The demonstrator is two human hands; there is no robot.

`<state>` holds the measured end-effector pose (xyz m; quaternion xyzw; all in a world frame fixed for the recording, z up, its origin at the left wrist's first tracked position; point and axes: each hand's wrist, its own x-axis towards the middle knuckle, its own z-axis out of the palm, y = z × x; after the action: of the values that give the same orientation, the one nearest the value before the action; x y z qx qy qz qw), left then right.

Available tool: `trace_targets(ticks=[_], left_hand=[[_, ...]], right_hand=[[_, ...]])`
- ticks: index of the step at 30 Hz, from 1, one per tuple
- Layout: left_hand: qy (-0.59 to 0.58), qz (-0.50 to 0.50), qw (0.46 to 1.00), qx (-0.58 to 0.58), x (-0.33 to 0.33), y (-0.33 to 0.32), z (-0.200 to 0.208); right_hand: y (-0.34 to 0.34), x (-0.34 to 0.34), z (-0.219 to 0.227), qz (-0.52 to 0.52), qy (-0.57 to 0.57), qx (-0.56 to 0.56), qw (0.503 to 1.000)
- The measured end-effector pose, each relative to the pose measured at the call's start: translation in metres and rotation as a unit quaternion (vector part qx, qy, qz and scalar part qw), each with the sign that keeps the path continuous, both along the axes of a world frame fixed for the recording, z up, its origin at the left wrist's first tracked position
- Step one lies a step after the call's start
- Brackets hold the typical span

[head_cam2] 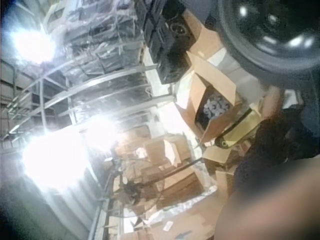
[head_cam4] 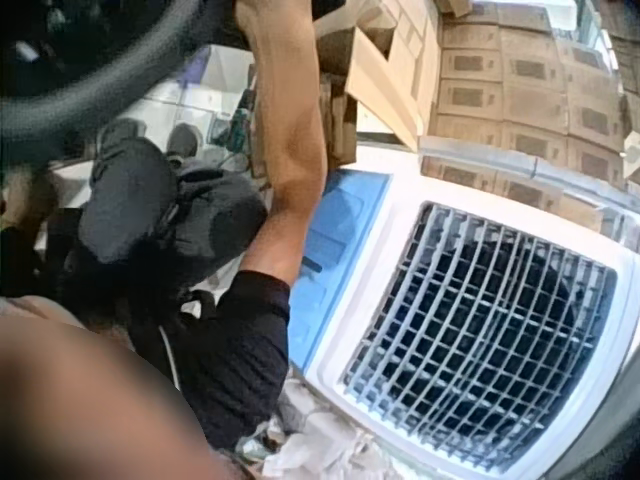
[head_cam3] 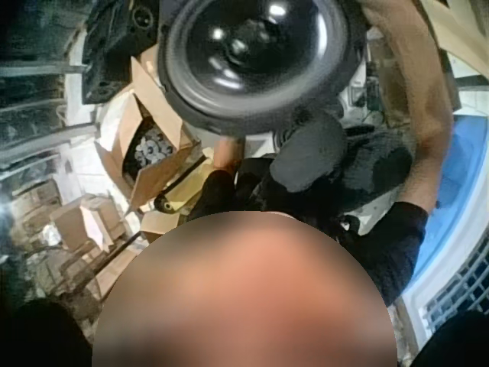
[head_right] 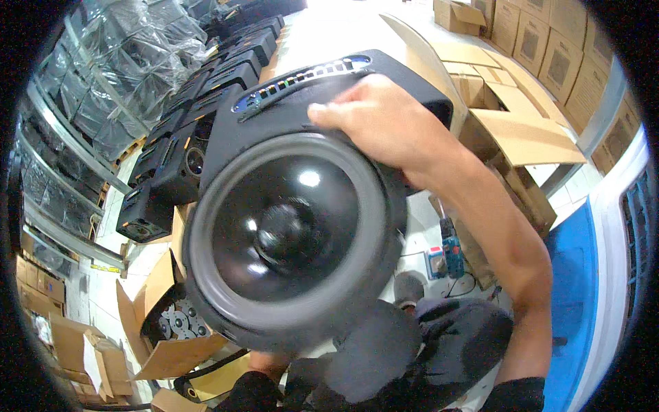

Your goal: The person assembles a speaker unit by securing a speaker driver into a housing using a cordless drill, then solders wires to the driver terminals, and finally installs a second speaker driver into the housing.

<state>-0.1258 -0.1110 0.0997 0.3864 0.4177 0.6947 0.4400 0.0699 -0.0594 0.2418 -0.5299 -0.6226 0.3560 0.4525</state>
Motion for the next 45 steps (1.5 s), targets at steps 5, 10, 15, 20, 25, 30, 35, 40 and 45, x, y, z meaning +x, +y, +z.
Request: trace_targets(ticks=[5, 10, 15, 20, 25, 30, 35, 40, 45], left_hand=[[0.063, -0.007, 0.990, 0.124, -0.011, 0.001, 0.071], [0.030, -0.130, 0.982, 0.136, -0.009, 0.036, 0.140], [0.014, -0.272, 0.961, 0.052, -0.016, 0.075, 0.183], [0.092, -0.362, 0.926, -0.052, -0.028, 0.117, 0.207], [0.034, -0.392, 0.919, -0.038, -0.026, 0.133, 0.219], [0.098, -0.329, 0.937, -0.057, -0.026, 0.139, 0.229], [0.272, -0.252, 0.928, -0.020, -0.038, 0.167, 0.229], [0.295, -0.252, 0.919, -0.069, -0.026, 0.195, 0.219], [0.272, -0.260, 0.920, -0.105, -0.027, 0.208, 0.207]], right_hand=[[0.005, 0.016, -0.004, 0.083, 0.173, -0.055, 0.980], [0.023, 0.018, -0.020, 0.150, 0.310, 0.068, 0.936], [0.041, 0.030, -0.026, 0.108, 0.120, 0.191, 0.968], [0.050, 0.018, -0.019, -0.031, 0.035, 0.184, 0.982], [0.055, 0.010, -0.010, -0.095, 0.026, 0.133, 0.986], [0.060, 0.003, -0.006, -0.097, 0.105, 0.071, 0.987], [0.068, -0.001, -0.012, -0.076, 0.215, -0.034, 0.973], [0.078, 0.010, -0.015, -0.066, 0.224, -0.077, 0.969], [0.082, 0.024, -0.012, -0.019, 0.097, -0.138, 0.985]])
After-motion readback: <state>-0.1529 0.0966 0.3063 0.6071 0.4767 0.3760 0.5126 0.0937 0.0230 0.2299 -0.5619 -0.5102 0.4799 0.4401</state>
